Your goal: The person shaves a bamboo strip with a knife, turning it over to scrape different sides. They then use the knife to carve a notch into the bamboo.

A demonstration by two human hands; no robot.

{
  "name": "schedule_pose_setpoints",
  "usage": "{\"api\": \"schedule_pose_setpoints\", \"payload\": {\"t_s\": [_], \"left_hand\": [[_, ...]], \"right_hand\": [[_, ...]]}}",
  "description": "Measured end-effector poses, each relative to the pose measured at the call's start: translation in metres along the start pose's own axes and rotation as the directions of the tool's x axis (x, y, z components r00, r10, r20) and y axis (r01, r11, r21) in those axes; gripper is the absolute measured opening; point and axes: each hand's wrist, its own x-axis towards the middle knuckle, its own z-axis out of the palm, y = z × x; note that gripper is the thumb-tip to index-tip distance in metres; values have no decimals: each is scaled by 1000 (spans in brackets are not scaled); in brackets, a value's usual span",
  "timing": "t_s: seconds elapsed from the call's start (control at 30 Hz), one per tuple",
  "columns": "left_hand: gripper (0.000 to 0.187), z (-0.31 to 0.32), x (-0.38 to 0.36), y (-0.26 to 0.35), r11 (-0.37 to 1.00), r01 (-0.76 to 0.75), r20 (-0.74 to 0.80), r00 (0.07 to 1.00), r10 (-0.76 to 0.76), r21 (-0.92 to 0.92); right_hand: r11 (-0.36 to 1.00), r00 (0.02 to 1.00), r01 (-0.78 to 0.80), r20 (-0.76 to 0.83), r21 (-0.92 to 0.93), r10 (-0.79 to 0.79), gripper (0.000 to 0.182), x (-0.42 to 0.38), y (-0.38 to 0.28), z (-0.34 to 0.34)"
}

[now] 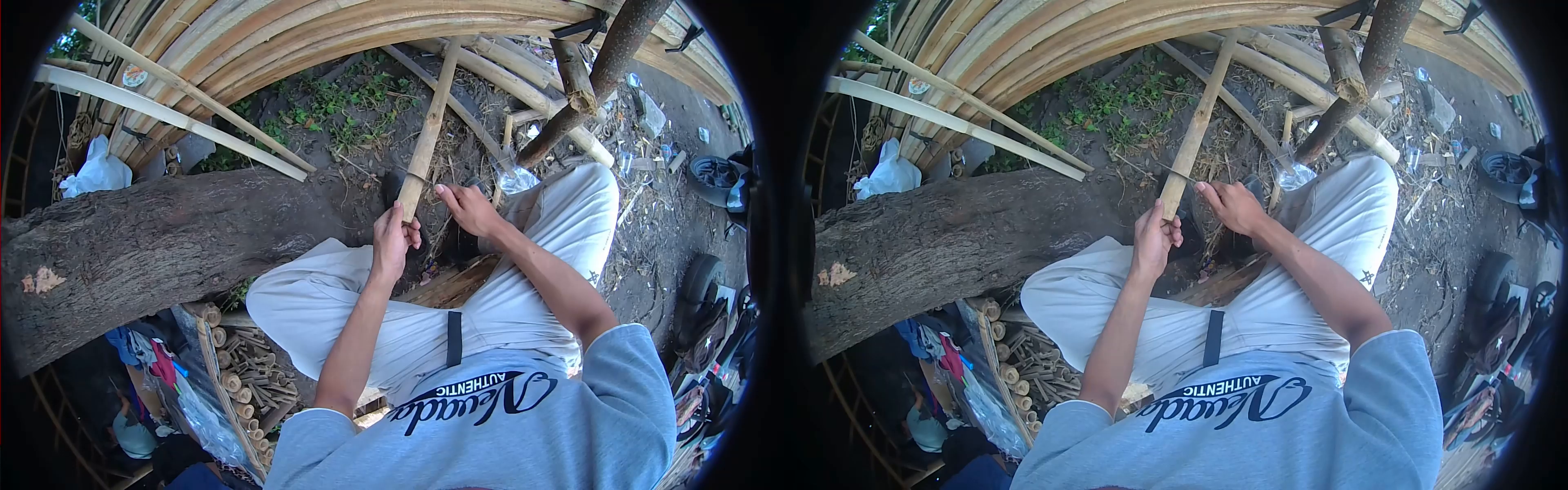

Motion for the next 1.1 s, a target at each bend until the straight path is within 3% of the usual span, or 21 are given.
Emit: {"api": "schedule_pose_setpoints", "payload": {"t_s": [0.1,0.2,0.37,0.43,0.5,0.53,0.57,0.67,0.77,0.8,0.83,1.03,1.1], "left_hand": [[41,-6,2,4,999,-2,44,999,4,-39],[37,-6,3,8,977,98,146,987,-70,-191],[42,-15,14,-9,970,143,199,975,-103,-199],[41,-10,8,-2,975,154,191,974,-122,-163],[41,-5,5,2,978,164,189,972,-138,-126],[42,-3,5,3,984,142,206,972,-117,-112],[42,-1,5,3,988,119,223,970,-95,-98],[42,-1,7,2,990,70,247,968,-38,-124],[41,-3,10,-1,989,27,227,974,7,-146],[41,-3,8,-1,988,30,228,974,5,-148],[40,-2,8,0,984,49,218,976,-10,-173],[40,0,9,1,980,36,216,976,8,-197],[40,0,7,0,981,39,208,978,1,-190]], "right_hand": [[999,999,-39,6,8,39,50,0,5,2],[996,990,84,-111,-19,-85,46,-8,0,6],[955,963,268,71,-130,-261,39,-24,-11,8],[958,962,270,58,-100,-265,40,-20,-5,12],[995,987,78,-139,-68,-86,41,-14,-4,12],[995,990,59,-127,-81,-69,42,-15,-6,9],[995,989,59,-131,-83,-69,42,-19,-8,7],[970,967,233,117,-61,-225,43,-36,-16,3],[977,980,200,-6,-74,-201,42,-35,-16,9],[996,995,85,-52,-35,-86,41,-29,-15,10],[996,995,84,-54,-38,-86,41,-30,-14,10],[956,961,276,16,-102,-276,40,-32,-15,11],[967,969,233,-61,-105,-240,39,-28,-12,13]]}}
